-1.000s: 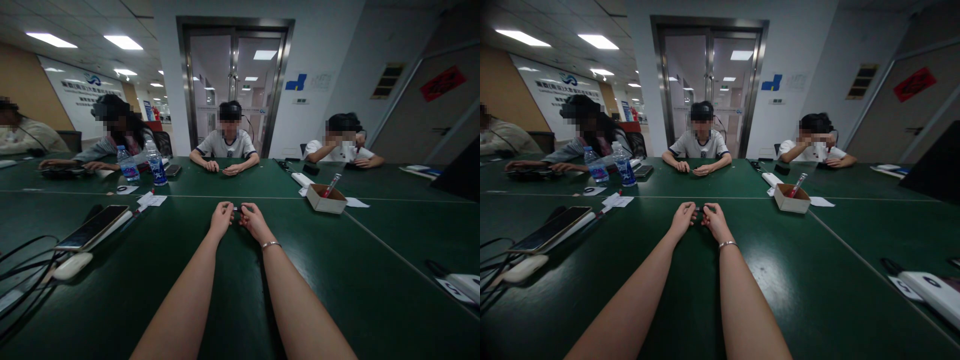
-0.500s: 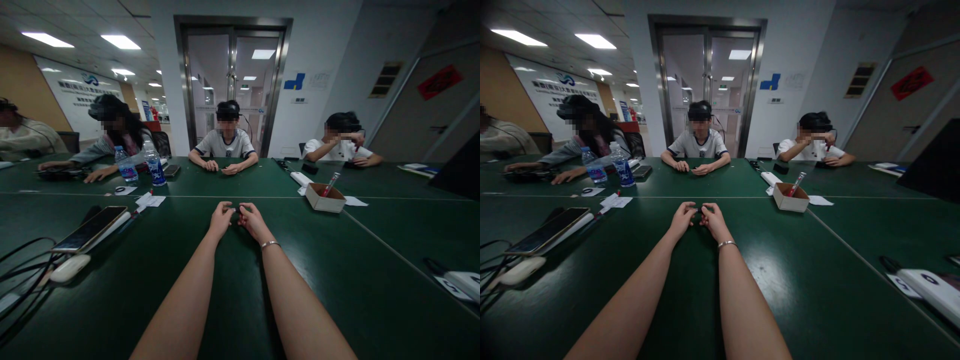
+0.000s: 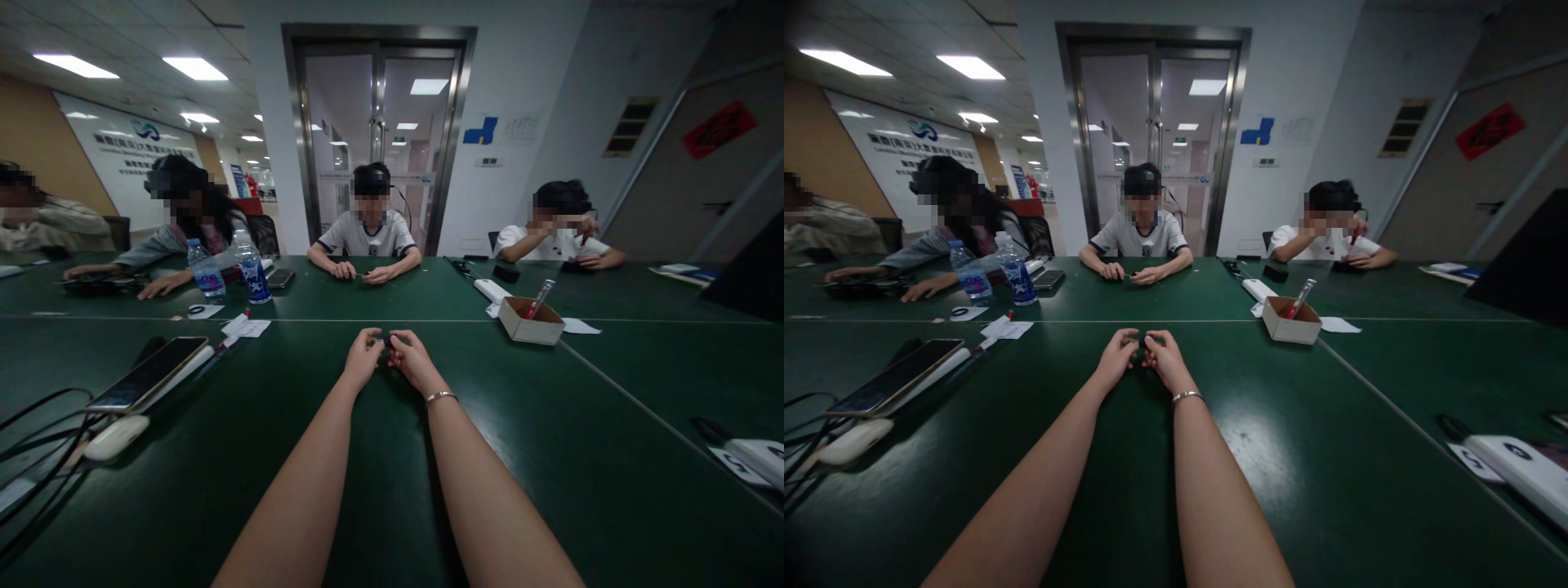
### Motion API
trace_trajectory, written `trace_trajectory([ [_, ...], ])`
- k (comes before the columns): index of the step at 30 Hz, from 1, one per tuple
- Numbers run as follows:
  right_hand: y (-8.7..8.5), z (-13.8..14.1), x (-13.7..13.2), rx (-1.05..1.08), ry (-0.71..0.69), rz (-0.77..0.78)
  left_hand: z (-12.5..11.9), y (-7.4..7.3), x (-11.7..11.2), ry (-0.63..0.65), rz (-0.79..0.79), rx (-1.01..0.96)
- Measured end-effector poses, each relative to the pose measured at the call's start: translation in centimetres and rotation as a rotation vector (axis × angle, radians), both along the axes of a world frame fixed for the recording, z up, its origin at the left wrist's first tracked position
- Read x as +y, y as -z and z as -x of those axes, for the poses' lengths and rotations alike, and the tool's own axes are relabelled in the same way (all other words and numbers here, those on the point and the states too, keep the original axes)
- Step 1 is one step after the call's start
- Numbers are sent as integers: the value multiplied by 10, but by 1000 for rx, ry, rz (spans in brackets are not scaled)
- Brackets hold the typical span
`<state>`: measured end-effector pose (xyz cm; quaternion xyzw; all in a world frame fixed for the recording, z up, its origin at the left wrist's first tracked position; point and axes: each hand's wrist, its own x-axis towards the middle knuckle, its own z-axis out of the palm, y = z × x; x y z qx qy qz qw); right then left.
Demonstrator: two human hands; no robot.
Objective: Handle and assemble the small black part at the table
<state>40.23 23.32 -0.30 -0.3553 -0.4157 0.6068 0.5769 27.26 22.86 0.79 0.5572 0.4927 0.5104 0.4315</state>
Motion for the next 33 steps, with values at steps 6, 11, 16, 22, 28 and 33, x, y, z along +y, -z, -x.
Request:
trace_trajectory([
  [6, -1, 1, -1, -6, -6, 10, 0, 2, 1, -33, -39, 32],
  [11, -2, 0, -1, -5, -8, 9, -1, 2, 2, -23, 38, -1],
  [16, -2, 0, -1, 5, -8, 21, -1, 3, 3, -13, 6, 17],
  [22, -2, 1, 0, 9, -8, 32, 1, 7, 4, -62, -98, 71],
  [28, -2, 1, 0, 8, -3, 35, -1, 6, 3, 18, -49, 13],
  [33, -3, 0, -1, 13, -15, 30, 0, 7, 4, -22, -39, 23],
])
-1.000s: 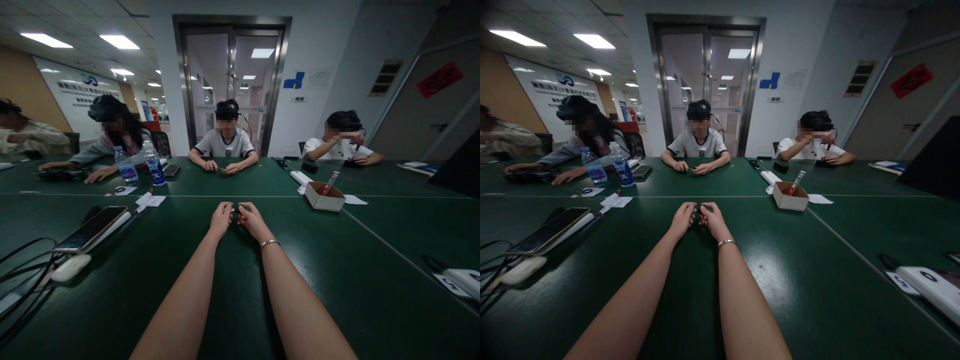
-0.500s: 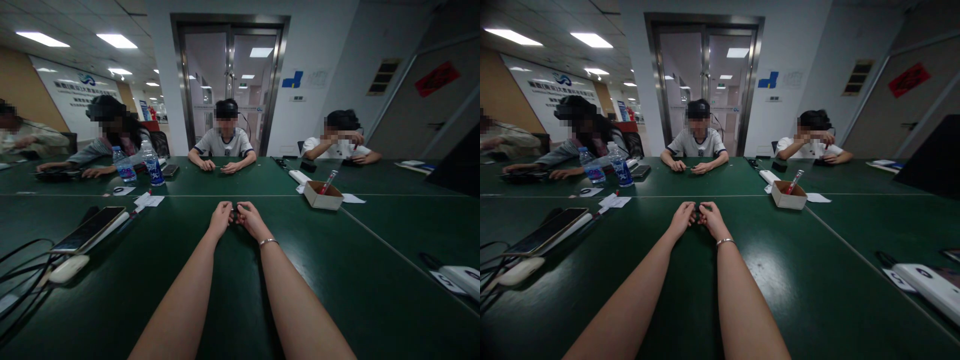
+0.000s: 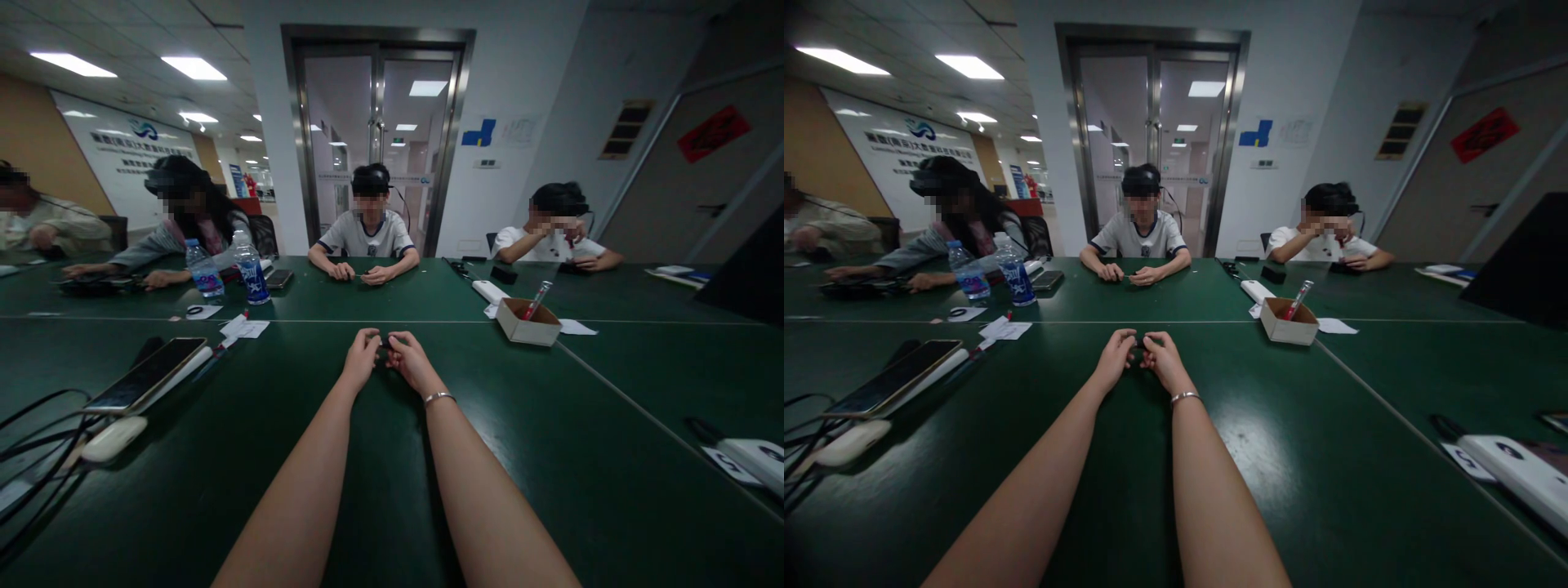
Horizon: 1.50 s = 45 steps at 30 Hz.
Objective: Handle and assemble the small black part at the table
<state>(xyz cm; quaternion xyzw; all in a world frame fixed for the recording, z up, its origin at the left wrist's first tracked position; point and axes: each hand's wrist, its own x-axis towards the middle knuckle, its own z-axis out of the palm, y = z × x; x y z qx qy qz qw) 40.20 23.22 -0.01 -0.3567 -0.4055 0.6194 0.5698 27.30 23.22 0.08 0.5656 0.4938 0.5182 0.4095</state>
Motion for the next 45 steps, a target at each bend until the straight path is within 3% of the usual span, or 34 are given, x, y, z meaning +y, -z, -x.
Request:
trace_trajectory([
  [10, -2, 0, -1, 10, -17, -11, 0, 7, 6, -11, -59, -1],
  [18, -4, 1, -3, 15, -24, 1, 0, 4, 3, -29, -33, -41],
  [31, -7, 3, -6, -93, -5, -62, 4, -5, -1, -57, -209, -154],
  [40, -11, -1, -9, 40, -26, -56, 6, -5, 2, -28, -196, -204],
  [45, -14, 0, -8, 13, -44, 47, 6, -6, 0, -15, -207, -196],
])
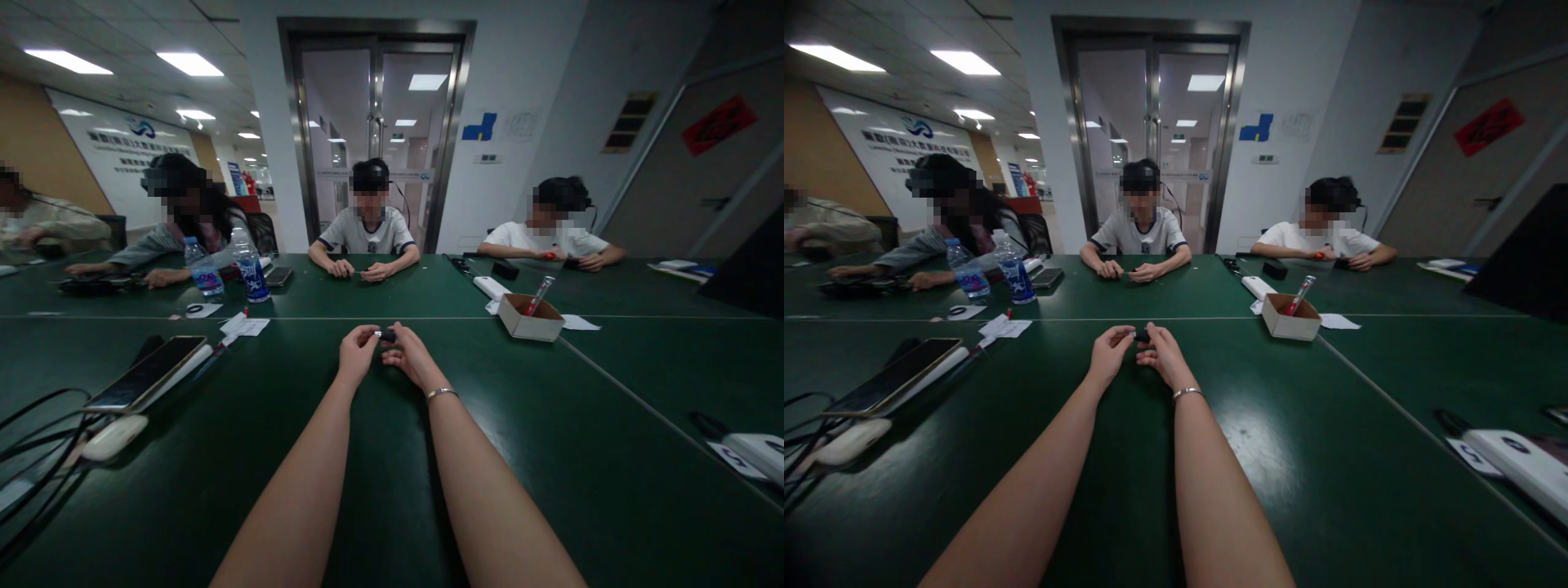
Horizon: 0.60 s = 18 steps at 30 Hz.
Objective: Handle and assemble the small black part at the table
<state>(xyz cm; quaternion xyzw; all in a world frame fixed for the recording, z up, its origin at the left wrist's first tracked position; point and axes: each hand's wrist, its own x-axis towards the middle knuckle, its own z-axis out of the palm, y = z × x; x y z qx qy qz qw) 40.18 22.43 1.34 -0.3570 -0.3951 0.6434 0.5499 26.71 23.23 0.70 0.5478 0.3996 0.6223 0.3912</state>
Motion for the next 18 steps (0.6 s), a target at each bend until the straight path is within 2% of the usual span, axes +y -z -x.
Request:
trace_trajectory([
  [2, 0, 0, 1, -13, 1, 21, 0, 0, 0, 2, 1, 11],
  [7, -1, -1, -1, 36, -16, -53, 0, 0, -1, -11, 2, -3],
  [12, 1, -1, 1, 15, -6, 30, 0, -1, -2, -4, 17, 21],
  [18, 1, -2, 1, 57, -22, -17, -1, 0, -1, 0, 31, 20],
])
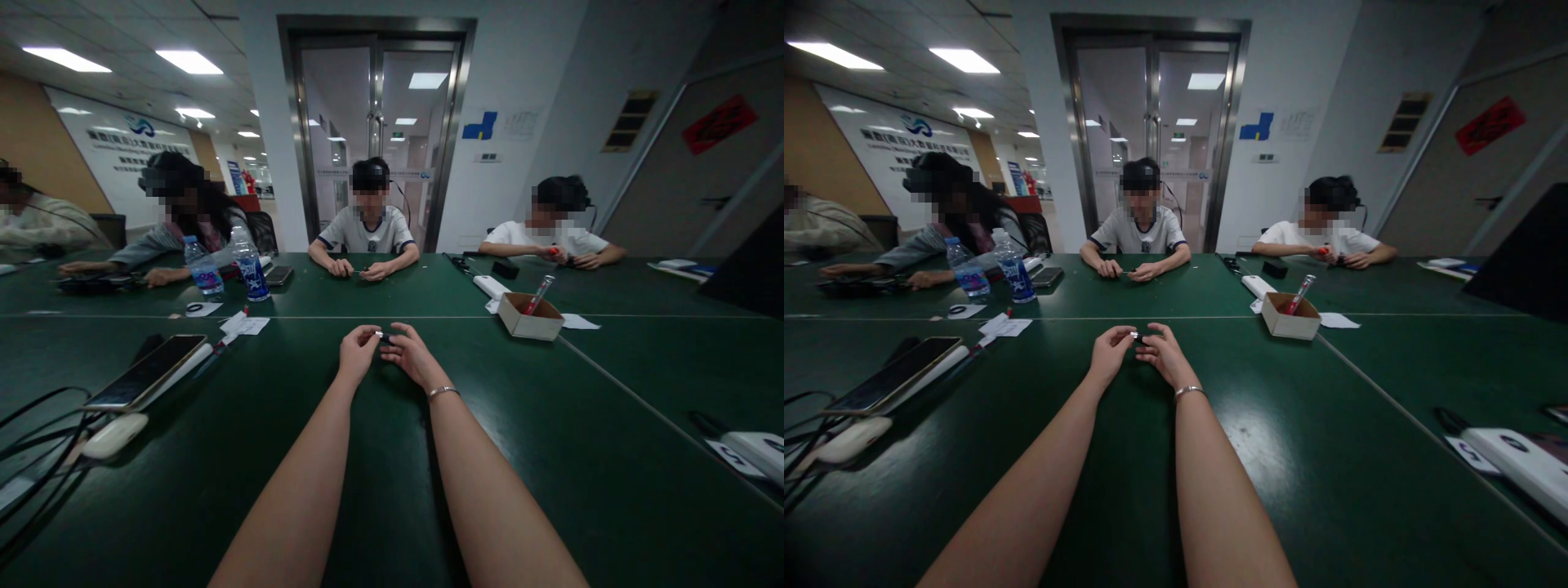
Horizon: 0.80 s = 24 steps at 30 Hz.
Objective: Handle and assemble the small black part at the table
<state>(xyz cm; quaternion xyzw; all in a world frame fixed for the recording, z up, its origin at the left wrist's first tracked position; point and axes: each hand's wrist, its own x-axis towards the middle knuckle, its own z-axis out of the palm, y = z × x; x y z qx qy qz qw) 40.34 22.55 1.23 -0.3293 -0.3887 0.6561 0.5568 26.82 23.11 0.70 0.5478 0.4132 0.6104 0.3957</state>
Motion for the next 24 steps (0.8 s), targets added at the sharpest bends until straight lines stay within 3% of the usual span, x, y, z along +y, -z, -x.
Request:
trace_trajectory([
  [3, 0, 0, 0, -57, -62, 21, 0, 1, 0, -9, 8, 22],
  [15, 0, -2, -1, -64, -32, -21, 0, 3, 0, 20, -1, 35],
  [20, 1, -2, 0, -74, -30, 36, 0, 3, 0, 24, 10, 28],
  [24, 3, -3, 1, -58, -29, -19, -1, 3, -1, 23, 2, 42],
])
